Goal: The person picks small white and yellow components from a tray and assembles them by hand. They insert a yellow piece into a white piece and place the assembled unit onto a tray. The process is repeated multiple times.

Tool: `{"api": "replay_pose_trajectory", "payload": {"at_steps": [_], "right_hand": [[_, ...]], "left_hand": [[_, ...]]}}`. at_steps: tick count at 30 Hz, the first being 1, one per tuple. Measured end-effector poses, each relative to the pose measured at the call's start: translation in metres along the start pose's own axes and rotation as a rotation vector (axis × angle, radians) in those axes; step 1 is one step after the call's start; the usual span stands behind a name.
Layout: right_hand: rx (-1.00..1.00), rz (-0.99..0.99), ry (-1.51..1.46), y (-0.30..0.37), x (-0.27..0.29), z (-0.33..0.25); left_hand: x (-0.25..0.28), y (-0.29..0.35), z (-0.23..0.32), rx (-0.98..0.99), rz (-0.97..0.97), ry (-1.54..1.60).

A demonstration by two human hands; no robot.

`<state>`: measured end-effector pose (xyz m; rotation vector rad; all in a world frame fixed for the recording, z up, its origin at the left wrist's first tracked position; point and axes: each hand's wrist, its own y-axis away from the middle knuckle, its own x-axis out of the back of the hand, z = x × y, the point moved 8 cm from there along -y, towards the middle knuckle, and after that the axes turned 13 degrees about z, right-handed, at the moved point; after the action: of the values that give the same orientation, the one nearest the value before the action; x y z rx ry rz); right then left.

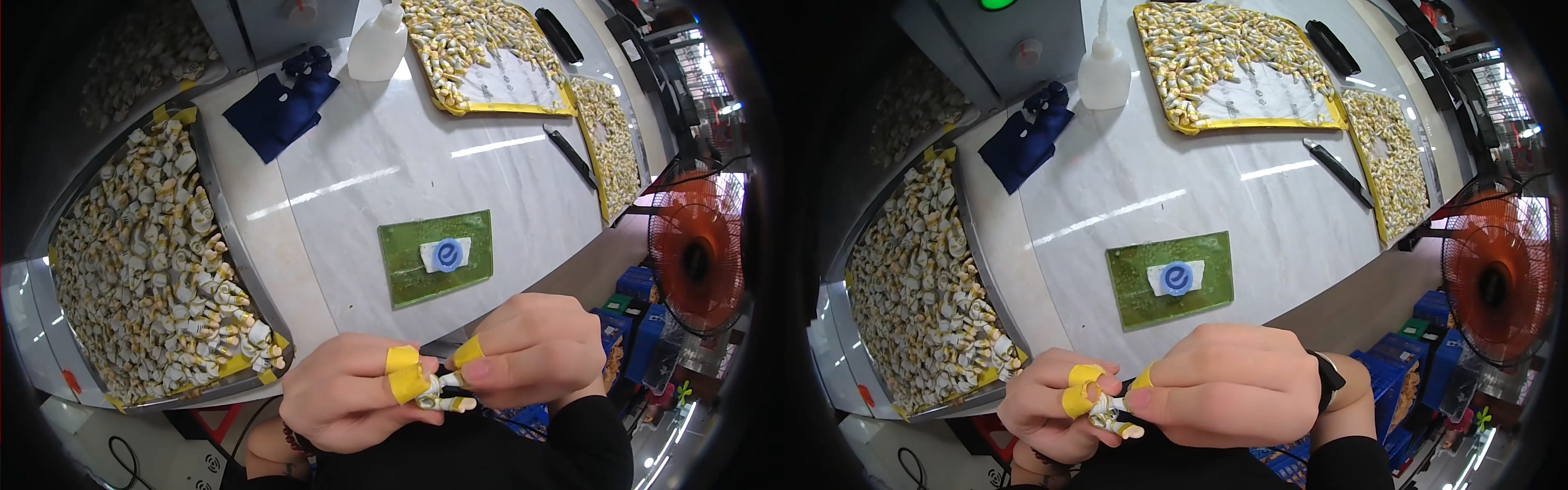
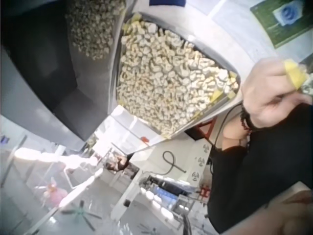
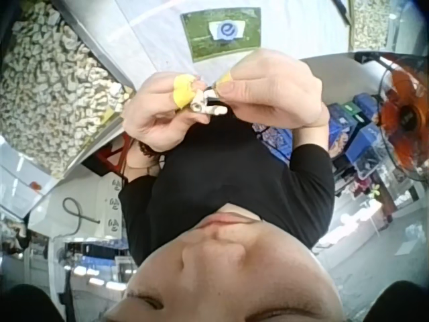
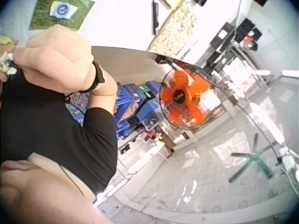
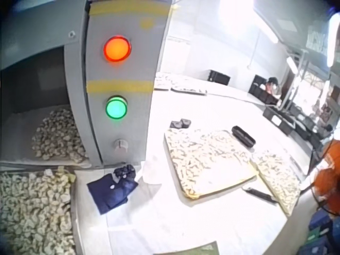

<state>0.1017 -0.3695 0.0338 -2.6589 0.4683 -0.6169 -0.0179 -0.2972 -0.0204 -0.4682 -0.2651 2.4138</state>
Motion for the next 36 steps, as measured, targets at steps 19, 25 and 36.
{"api": "replay_pose_trajectory", "payload": {"at_steps": [19, 25, 36], "right_hand": [[0.033, 0.053, 0.013, -0.004, 0.002, 0.001], [-0.063, 0.076, -0.104, -0.007, 0.0, 0.007], [-0.302, -0.069, -0.44, -0.006, -0.012, 0.036]], "left_hand": [[-0.011, 0.0, 0.005, -0.02, 0.021, -0.25], [-0.006, 0.001, -0.006, 0.13, 0.111, -0.065], [-0.002, 0.008, -0.021, 0.36, 0.018, 0.202]]}}
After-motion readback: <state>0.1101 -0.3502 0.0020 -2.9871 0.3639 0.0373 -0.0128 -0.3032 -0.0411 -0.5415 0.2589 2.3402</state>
